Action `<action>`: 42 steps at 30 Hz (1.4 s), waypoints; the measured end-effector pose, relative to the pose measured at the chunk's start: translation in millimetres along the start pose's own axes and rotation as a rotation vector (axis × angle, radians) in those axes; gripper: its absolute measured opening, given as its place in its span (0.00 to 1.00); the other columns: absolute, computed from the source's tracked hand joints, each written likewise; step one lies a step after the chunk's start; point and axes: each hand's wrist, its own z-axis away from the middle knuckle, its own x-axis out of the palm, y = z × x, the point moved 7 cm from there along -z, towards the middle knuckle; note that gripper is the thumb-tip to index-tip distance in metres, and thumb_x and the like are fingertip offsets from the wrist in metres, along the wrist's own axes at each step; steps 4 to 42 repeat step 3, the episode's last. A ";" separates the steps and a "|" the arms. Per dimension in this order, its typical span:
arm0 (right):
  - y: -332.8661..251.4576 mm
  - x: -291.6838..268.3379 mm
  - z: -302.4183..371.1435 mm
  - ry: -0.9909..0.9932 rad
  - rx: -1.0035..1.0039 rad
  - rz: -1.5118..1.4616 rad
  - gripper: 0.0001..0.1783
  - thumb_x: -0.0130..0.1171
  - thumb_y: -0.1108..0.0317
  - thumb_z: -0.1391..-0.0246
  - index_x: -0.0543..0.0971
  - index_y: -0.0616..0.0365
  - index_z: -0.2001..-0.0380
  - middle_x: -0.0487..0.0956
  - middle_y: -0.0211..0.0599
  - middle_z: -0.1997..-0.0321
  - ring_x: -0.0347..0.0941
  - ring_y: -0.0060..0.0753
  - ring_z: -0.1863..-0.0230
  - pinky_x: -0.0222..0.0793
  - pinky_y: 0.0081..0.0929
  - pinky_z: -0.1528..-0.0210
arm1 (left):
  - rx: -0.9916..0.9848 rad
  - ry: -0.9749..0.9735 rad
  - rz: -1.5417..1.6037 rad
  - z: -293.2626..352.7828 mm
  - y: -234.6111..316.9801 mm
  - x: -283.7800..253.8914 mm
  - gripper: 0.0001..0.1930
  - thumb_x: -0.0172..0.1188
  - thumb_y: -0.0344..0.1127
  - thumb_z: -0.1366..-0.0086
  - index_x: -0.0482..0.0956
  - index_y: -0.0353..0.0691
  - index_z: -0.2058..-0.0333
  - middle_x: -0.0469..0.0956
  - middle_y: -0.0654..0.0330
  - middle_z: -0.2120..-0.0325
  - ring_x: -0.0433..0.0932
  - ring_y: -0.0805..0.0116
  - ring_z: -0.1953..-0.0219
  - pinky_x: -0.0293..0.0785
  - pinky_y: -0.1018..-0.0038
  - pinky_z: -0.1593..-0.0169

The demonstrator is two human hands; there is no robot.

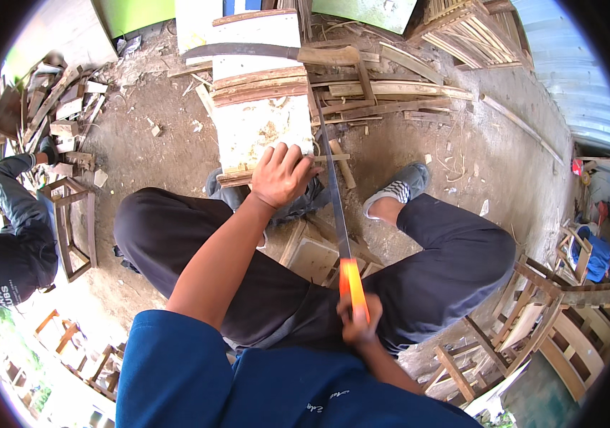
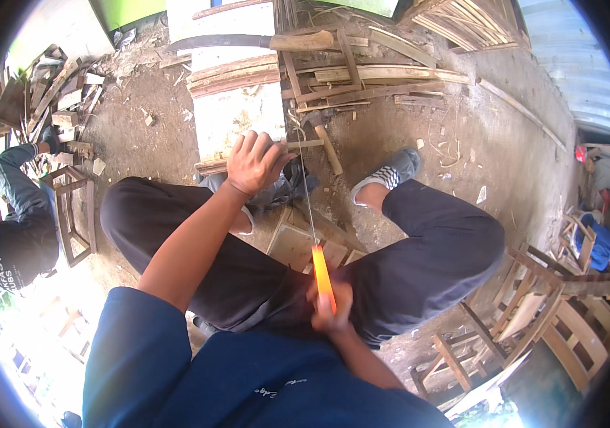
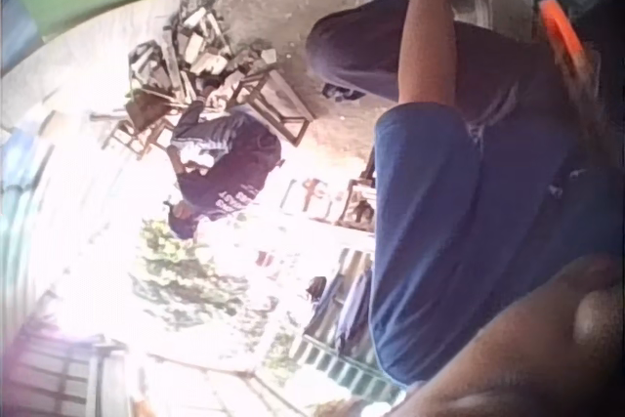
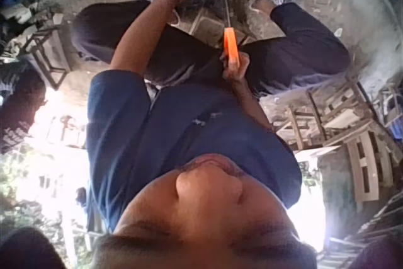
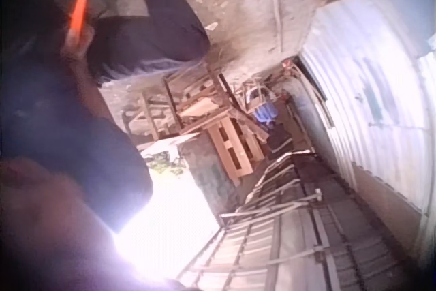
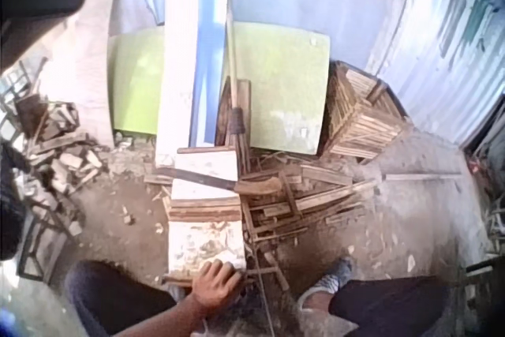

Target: The person sits on the floor and assembles a small wooden frame. They use a machete to split thin wooden strips and a hand saw to cut them to size. The person fits the strips into the frame and inspects the fit.

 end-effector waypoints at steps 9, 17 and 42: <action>12.3 12.4 -54.2 0.023 -0.028 -0.128 0.38 0.44 0.35 0.32 0.76 0.62 0.77 0.69 0.34 0.85 0.58 0.20 0.88 0.50 0.24 0.84 | -0.020 -0.003 0.017 1.2 -2.6 0.4 0.16 0.74 0.44 0.44 0.80 0.48 0.60 0.70 0.62 0.71 0.72 0.60 0.68 0.66 0.65 0.65; 12.3 12.4 -54.2 0.023 -0.028 -0.128 0.38 0.44 0.35 0.32 0.76 0.62 0.77 0.69 0.34 0.85 0.58 0.20 0.88 0.50 0.24 0.84 | -0.020 -0.003 0.017 1.2 -2.6 0.4 0.16 0.74 0.44 0.44 0.80 0.48 0.60 0.70 0.62 0.71 0.72 0.60 0.68 0.66 0.65 0.65; 12.3 12.4 -54.2 0.023 -0.028 -0.128 0.38 0.44 0.35 0.32 0.76 0.62 0.77 0.69 0.34 0.85 0.58 0.20 0.88 0.50 0.24 0.84 | -0.020 -0.003 0.017 1.2 -2.6 0.4 0.16 0.74 0.44 0.44 0.80 0.48 0.60 0.70 0.62 0.71 0.72 0.60 0.68 0.66 0.65 0.65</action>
